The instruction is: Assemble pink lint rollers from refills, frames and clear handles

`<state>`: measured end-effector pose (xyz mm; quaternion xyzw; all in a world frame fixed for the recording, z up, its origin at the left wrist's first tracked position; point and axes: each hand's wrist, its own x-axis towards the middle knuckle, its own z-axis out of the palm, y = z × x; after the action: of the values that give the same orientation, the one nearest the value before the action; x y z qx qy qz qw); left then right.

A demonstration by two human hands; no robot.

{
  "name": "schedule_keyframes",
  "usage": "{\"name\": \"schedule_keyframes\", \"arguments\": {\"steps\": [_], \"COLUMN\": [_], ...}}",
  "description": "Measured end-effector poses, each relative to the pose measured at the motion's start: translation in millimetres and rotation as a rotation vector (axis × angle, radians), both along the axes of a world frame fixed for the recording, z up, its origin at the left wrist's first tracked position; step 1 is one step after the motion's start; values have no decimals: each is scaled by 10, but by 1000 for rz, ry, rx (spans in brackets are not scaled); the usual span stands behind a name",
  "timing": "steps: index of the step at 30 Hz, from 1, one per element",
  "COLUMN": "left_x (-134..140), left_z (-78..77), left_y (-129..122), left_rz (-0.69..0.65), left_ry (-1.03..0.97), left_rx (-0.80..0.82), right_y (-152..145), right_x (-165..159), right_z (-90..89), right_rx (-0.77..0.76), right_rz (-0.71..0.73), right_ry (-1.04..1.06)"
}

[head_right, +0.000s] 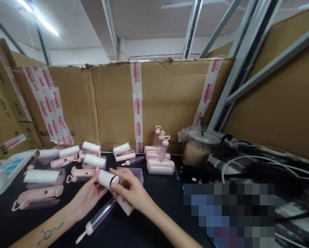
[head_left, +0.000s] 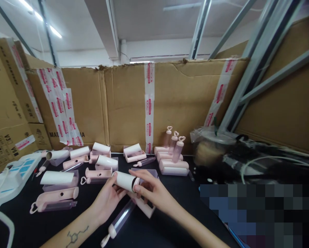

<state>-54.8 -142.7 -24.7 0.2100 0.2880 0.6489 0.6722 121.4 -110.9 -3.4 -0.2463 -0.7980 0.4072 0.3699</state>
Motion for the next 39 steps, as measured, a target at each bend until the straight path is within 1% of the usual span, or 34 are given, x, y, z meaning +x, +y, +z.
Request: {"name": "schedule_keyframes", "arguments": {"steps": [3,4,6,9,14,16,18,20,21,22,24,27,29,31,32,34,37,39], "left_x": [3,3,3,8,40,48,42,18,0,-21,-60,-89,-82,-55,-33,28,158,247], "left_z": [22,27,28,21,57,84,101,96,83,63,3,-98,-132,-119,-99,-58,-43,-58], "left_y": [-19,-26,-41,-61,-104,-111,-105,-89,-81,-74,-70,-88,-108,-130,-143,-176,-237,-268], "left_rz": [12,9,-2,-5,-11,32,129,255,294,301,250,165,115,73,72,107,159,192], "left_ry": [27,29,33,61,104,114,167,278,343,412,557,844,1031,1125,1115,997,758,675], "left_rx": [16,19,24,48,143,171,178,203,237,279,336,314,331,400,423,414,346,349], "right_y": [-76,-104,-142,-134,-119,-168,-231,-275,-282,-277,-227,-79,31,114,139,154,121,96], "right_x": [27,30,27,16,1,-10,-19,-11,4,29,108,268,361,421,438,447,413,366], "right_z": [53,63,66,41,24,30,38,56,75,101,173,274,299,292,285,279,287,271], "right_rx": [296,351,374,314,122,104,93,30,-16,-68,-176,-309,-356,-371,-370,-336,-213,-153], "right_rz": [-125,-140,-126,-68,92,105,107,108,102,91,61,-11,-71,-131,-158,-206,-281,-299], "right_ry": [-137,-186,-251,-236,-34,5,28,55,80,115,224,420,508,532,525,483,388,336]}}
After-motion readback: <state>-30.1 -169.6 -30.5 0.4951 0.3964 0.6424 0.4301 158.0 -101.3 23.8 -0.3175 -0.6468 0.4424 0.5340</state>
